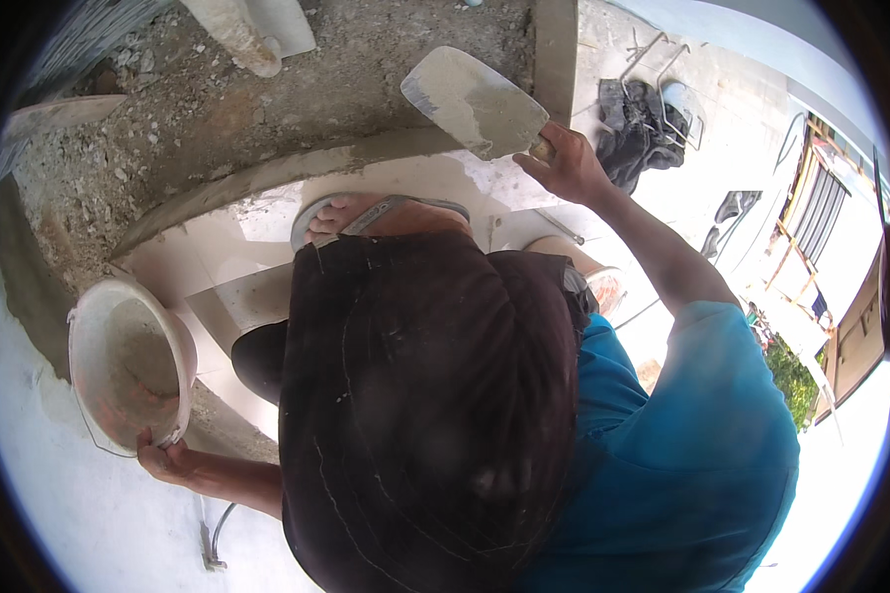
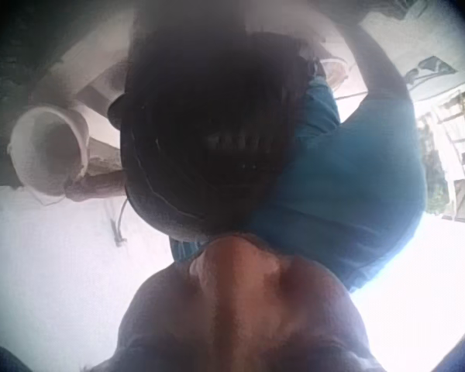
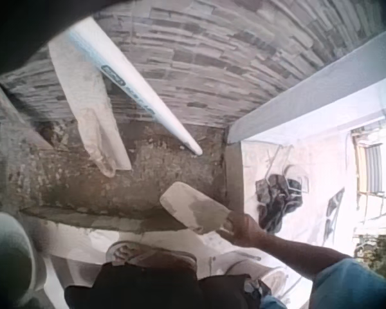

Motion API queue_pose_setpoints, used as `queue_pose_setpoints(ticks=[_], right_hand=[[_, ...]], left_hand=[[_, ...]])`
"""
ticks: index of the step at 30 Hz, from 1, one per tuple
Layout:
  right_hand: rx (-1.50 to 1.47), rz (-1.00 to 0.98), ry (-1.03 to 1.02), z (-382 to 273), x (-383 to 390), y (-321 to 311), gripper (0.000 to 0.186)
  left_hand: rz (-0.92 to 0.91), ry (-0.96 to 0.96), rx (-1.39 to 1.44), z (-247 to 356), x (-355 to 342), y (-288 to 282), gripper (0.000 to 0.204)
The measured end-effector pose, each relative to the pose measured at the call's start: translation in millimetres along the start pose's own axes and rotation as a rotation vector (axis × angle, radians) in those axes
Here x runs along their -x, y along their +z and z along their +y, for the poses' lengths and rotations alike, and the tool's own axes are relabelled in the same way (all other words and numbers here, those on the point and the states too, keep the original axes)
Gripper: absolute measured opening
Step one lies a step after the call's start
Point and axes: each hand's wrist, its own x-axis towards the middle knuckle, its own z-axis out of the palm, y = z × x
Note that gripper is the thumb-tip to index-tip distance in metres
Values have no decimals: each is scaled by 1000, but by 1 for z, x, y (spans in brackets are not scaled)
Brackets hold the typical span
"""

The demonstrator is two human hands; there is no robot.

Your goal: The person scoops cement from a bucket using a trowel and applies it to a concrete ledge, smoothing the surface repeatedly. The person works on a single section of the ledge, repeatedly smoothing and adding cement.

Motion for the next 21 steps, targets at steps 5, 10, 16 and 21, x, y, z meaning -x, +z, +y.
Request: queue_pose_setpoints(ticks=[5, 10, 16, 21], right_hand=[[-1, -120, 485, 42, 96, -26, 53], [134, 243, 577, 80, 211, 21, 52], [-88, 487, 1165, 68, 292, 85, 79], [-447, 566, 1150, 65, 276, 80, 92]], left_hand=[[-60, 178, -199, -11, -48, -14, 45], [-129, 316, -325, -13, -61, -10, 45], [-205, 446, -390, -22, -63, 10, 46], [-248, 517, -392, -24, -63, 18, 47]])
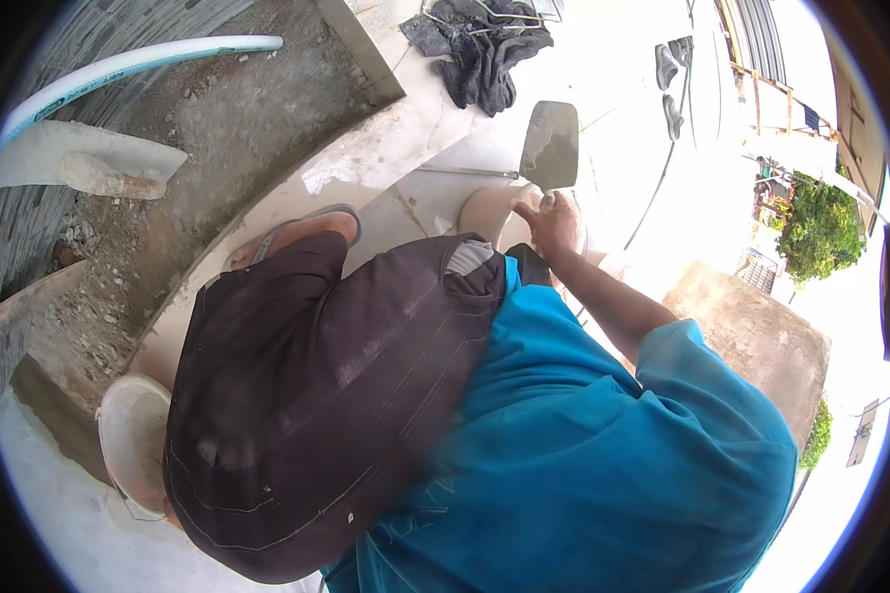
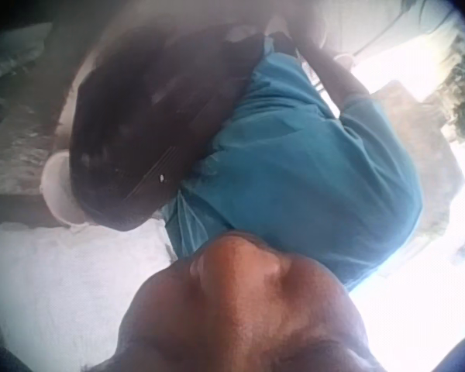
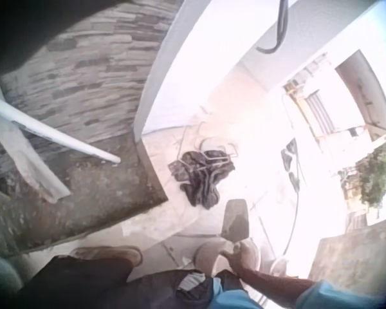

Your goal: The person scoops cement from a bucket using a trowel and applies it to a concrete ledge, smoothing the surface repeatedly. The person works on a single section of the ledge, repeatedly smoothing and adding cement.

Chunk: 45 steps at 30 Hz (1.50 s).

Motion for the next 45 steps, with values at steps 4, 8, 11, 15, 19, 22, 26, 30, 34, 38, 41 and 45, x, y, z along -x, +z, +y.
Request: queue_pose_setpoints(ticks=[4, 8, 11, 15, 19, 22, 26, 30, 34, 38, 41, 45], right_hand=[[-165, -109, 100, -4, -13, 20, 89], [90, -10, -82, 36, -56, 45, 72], [127, 143, -119, 33, -70, 46, 69], [33, 307, -55, 34, -113, 22, 64], [-19, 414, -9, 37, -154, 4, 62], [13, 495, 11, 38, -176, -8, 62], [20, 519, -4, 52, -223, -35, 63], [11, 619, 13, 60, -263, -44, 66], [20, 573, 103, 65, -274, -44, 60], [89, 590, 48, 72, -282, -41, 63], [155, 628, -69, 80, -284, -59, 65], [189, 568, -232, 60, -250, -64, 61]], left_hand=[[-17, 29, 8, -5, 1, 4, 47], [-31, 57, 1, -7, 7, 9, 48], [-20, 75, 8, -8, 10, 3, 48], [-18, 88, 13, -13, 17, 5, 49], [-22, 103, 10, -14, 25, 6, 49], [-26, 106, 6, -18, 24, 3, 50], [0, 124, -5, -28, 33, -4, 51], [25, 140, -22, -33, 35, -16, 51], [44, 165, -32, -41, 34, -29, 52], [50, 206, -5, -49, 30, -22, 53], [35, 248, 35, -55, 21, -3, 54], [47, 284, 239, -33, -3, 8, 55]])
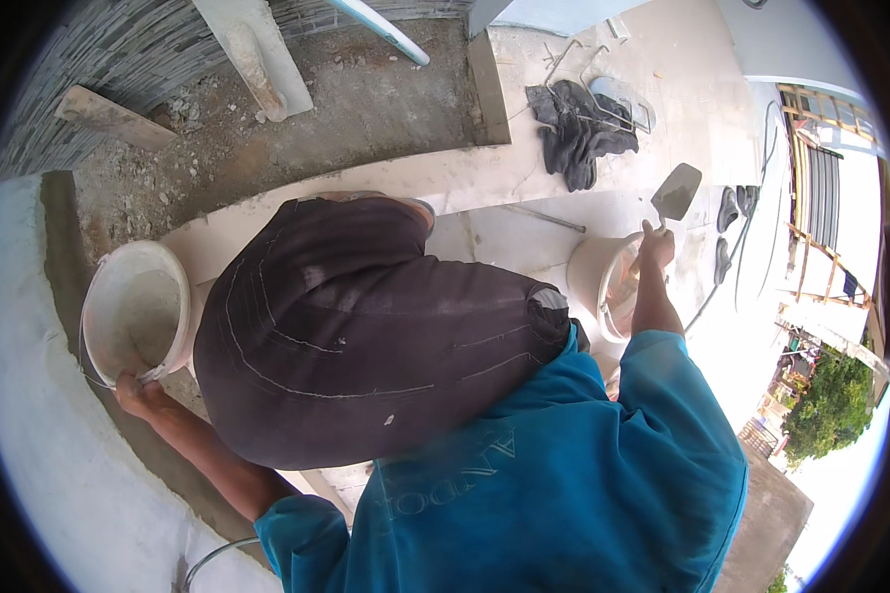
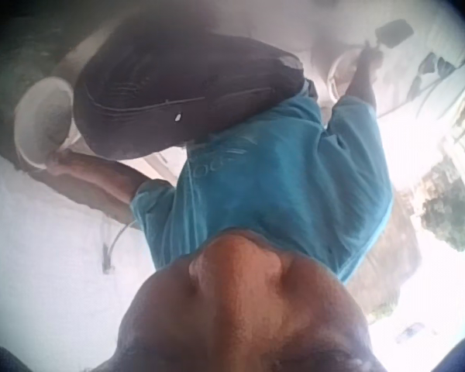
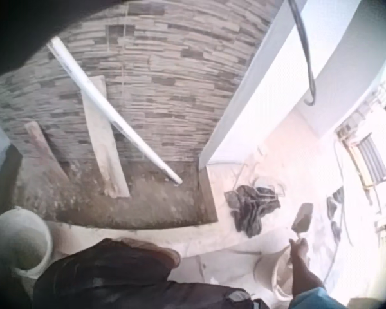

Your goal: The person scoops cement from a bucket using a trowel and applies it to a concrete ledge, smoothing the surface repeatedly. The person works on a single section of the ledge, repeatedly smoothing and adding cement.

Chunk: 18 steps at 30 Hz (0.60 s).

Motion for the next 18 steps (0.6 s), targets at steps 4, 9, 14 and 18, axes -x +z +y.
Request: queue_pose_setpoints(ticks=[4, 9, 14, 18], right_hand=[[-204, -83, -185, -36, 22, -37, 45], [-412, -409, -442, -191, 106, -106, 29], [-403, -646, -869, -311, 152, -103, 29], [-494, -716, -1209, -402, 219, -116, 39]], left_hand=[[98, -267, 645, 50, 23, 50, 62], [136, -161, 749, 102, 53, 66, 65], [237, -255, 625, 136, 78, 78, 59], [325, -266, 550, 177, 112, 81, 48]])
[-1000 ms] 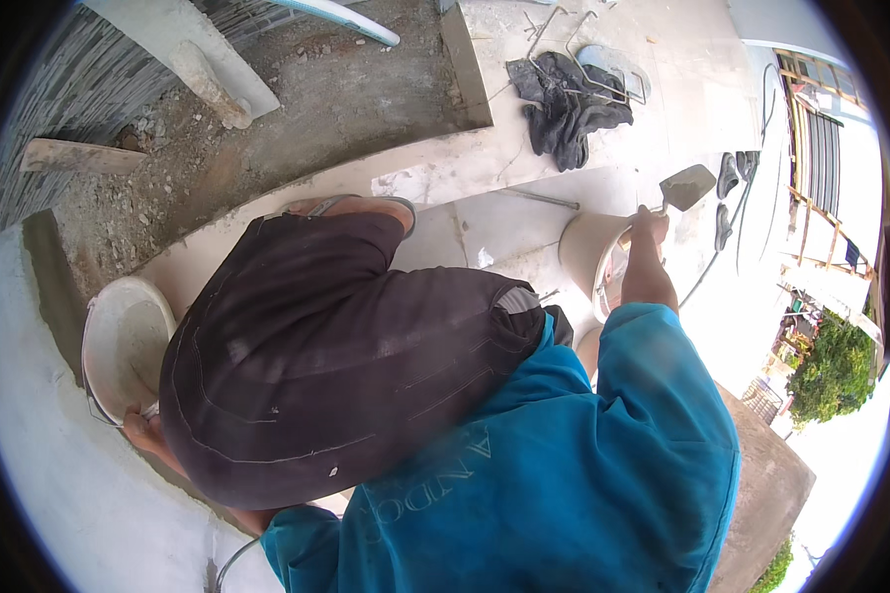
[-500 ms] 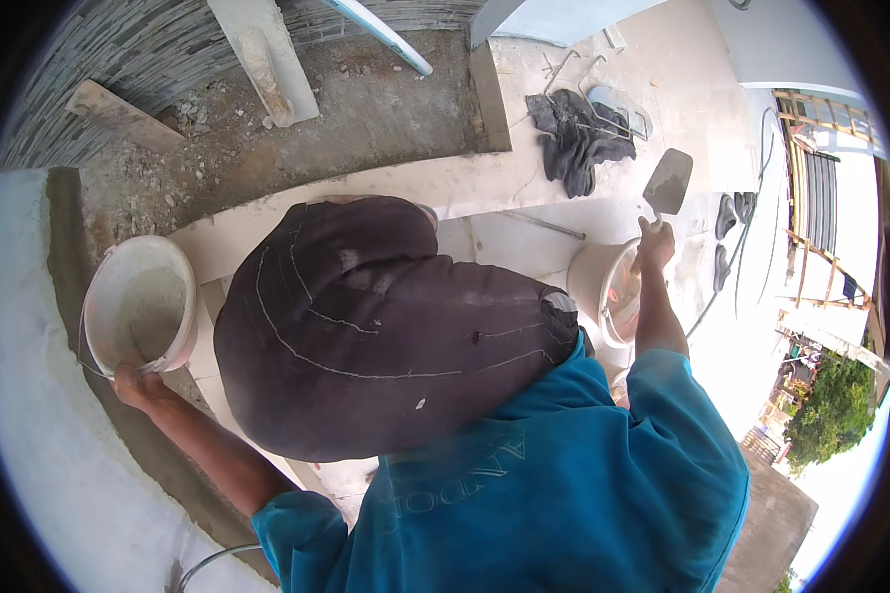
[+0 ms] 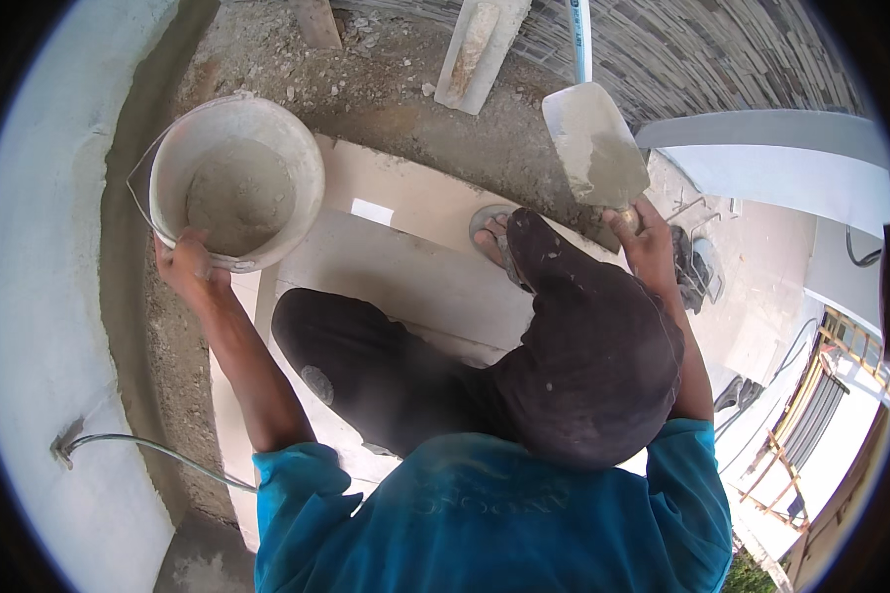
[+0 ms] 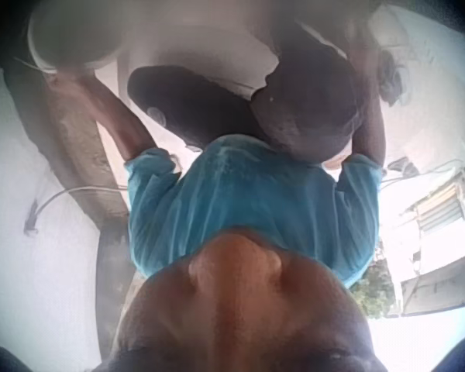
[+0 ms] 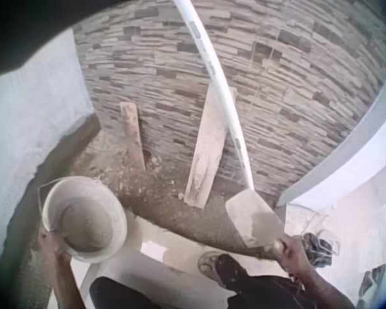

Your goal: The person scoops cement from a bucket using a trowel and applies it to a concrete ledge, smoothing the surface repeatedly. The person works on a single section of the ledge, repeatedly smoothing and adding cement.

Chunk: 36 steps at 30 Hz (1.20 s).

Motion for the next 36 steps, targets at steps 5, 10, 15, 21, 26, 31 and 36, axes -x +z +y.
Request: queue_pose_setpoints(ticks=[5, 10, 15, 21, 26, 31, 36], right_hand=[[77, -254, -255, -69, -65, 48, 35], [146, -378, -540, -87, -107, 94, 33], [183, -457, -635, -69, -135, 131, 32], [191, -523, -702, -45, -154, 164, 30], [199, -661, -745, -36, -149, 179, 28], [59, -786, -606, -23, -150, 185, 29], [-142, -834, -496, -6, -162, 184, 31]], left_hand=[[29, -107, -39, 17, 77, 27, 54], [-40, -169, -56, 10, 140, 82, 59], [-112, -91, -323, -8, 175, 116, 72], [-120, -42, -474, -10, 192, 149, 73], [-89, -51, -606, -13, 202, 162, 69], [-52, -36, -689, -13, 211, 174, 68], [23, -51, -627, -9, 209, 181, 68]])
